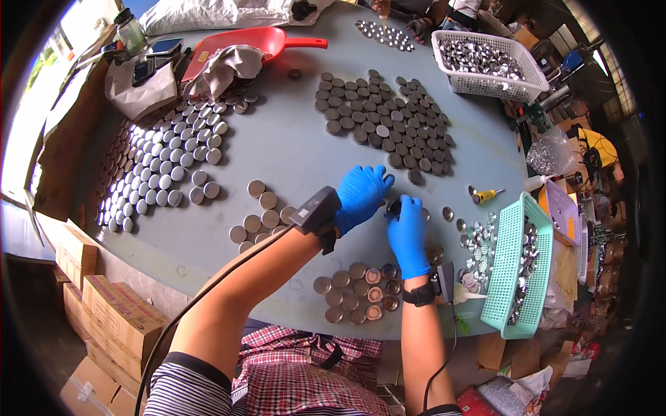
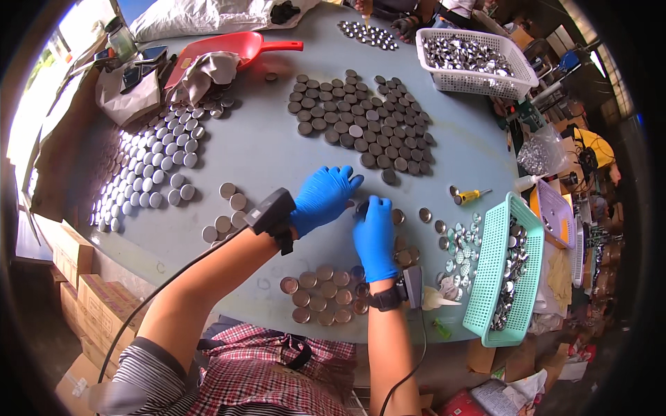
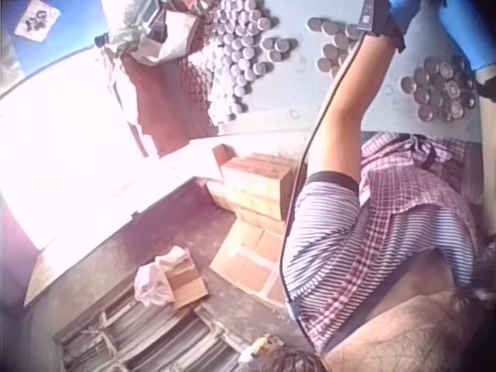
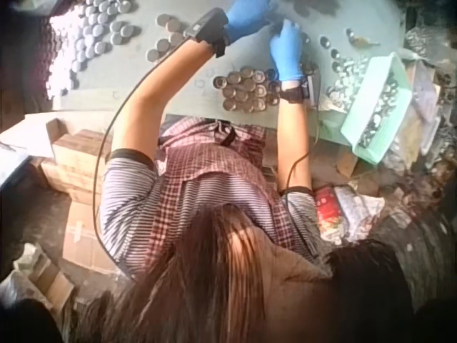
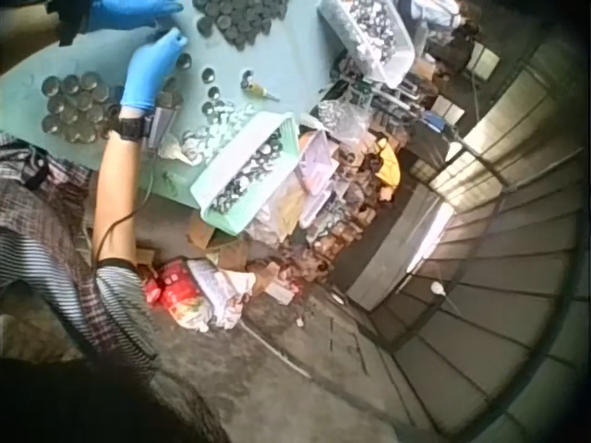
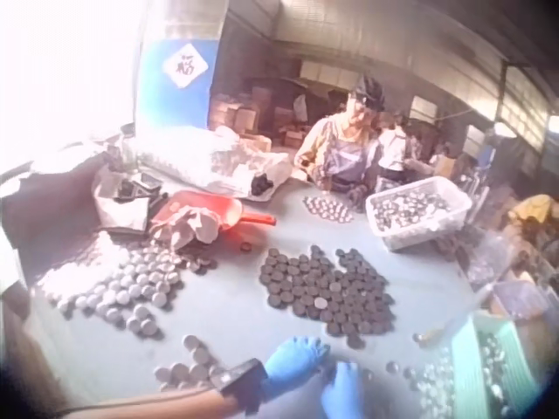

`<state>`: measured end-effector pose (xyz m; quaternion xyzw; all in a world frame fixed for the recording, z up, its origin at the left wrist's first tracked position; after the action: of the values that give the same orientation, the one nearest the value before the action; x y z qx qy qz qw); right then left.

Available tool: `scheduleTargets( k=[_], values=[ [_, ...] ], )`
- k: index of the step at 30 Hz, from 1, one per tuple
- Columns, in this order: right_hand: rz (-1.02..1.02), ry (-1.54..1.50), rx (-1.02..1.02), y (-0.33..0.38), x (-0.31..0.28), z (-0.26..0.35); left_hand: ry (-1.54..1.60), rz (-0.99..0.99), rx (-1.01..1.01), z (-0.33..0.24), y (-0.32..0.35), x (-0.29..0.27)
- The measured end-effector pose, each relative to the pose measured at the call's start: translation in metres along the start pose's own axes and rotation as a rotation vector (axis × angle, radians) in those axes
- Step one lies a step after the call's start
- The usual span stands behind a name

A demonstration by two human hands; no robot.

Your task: Applying glue or sealant into small metal caps and placing circular discs inside them.

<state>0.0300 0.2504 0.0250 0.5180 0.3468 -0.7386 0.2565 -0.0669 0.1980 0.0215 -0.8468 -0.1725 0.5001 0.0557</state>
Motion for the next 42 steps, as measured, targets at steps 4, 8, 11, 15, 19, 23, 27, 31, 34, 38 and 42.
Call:
scheduleTargets(
  k=[4,8,11,15,19,23,27,31,34,38,42],
  values=[
    [0.098,-0.244,-0.070,0.034,-0.033,0.017,0.069,-0.095,-0.230,0.063,0.005,0.030],
    [0.154,-0.176,-0.029,0.077,-0.050,-0.020,0.072,-0.021,-0.151,0.008,0.039,-0.013],
    [0.112,0.161,-0.141,0.088,-0.061,-0.021,0.273,0.019,-0.103,-0.021,0.087,-0.035],
    [0.150,0.235,-0.185,0.091,-0.047,-0.036,0.338,0.088,-0.127,-0.046,0.153,-0.048],
    [0.163,0.185,-0.202,0.089,-0.042,-0.034,0.196,0.176,-0.153,-0.046,0.191,-0.036],
    [0.192,0.222,-0.284,0.087,-0.039,-0.034,0.214,0.158,-0.167,-0.046,0.205,-0.031],
    [0.225,0.203,-0.288,0.080,-0.036,-0.039,0.210,0.150,-0.148,-0.041,0.212,-0.026],
    [0.260,0.209,-0.258,0.069,-0.033,-0.038,0.150,0.167,-0.211,-0.032,0.216,-0.024],
    [0.354,0.084,-0.096,0.062,-0.023,-0.038,0.175,0.093,-0.234,-0.024,0.216,-0.032],
    [0.142,-0.123,-0.067,0.048,-0.019,0.013,0.061,-0.118,-0.143,-0.017,0.216,-0.054],
    [0.012,-0.117,-0.203,0.046,0.006,0.080,0.008,-0.078,-0.135,-0.016,0.226,-0.059]
  ],
)
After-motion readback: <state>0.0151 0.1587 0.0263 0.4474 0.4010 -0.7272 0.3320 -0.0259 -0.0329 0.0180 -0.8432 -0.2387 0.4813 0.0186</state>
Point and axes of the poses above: each hand's wrist, its own y-axis away from the middle knuckle, its own x-axis out of the palm, z = x × y, the point moved 9 cm from there along -y, towards the middle knuckle, and after that the axes turned 12 degrees about y, right-handed, at the moved point
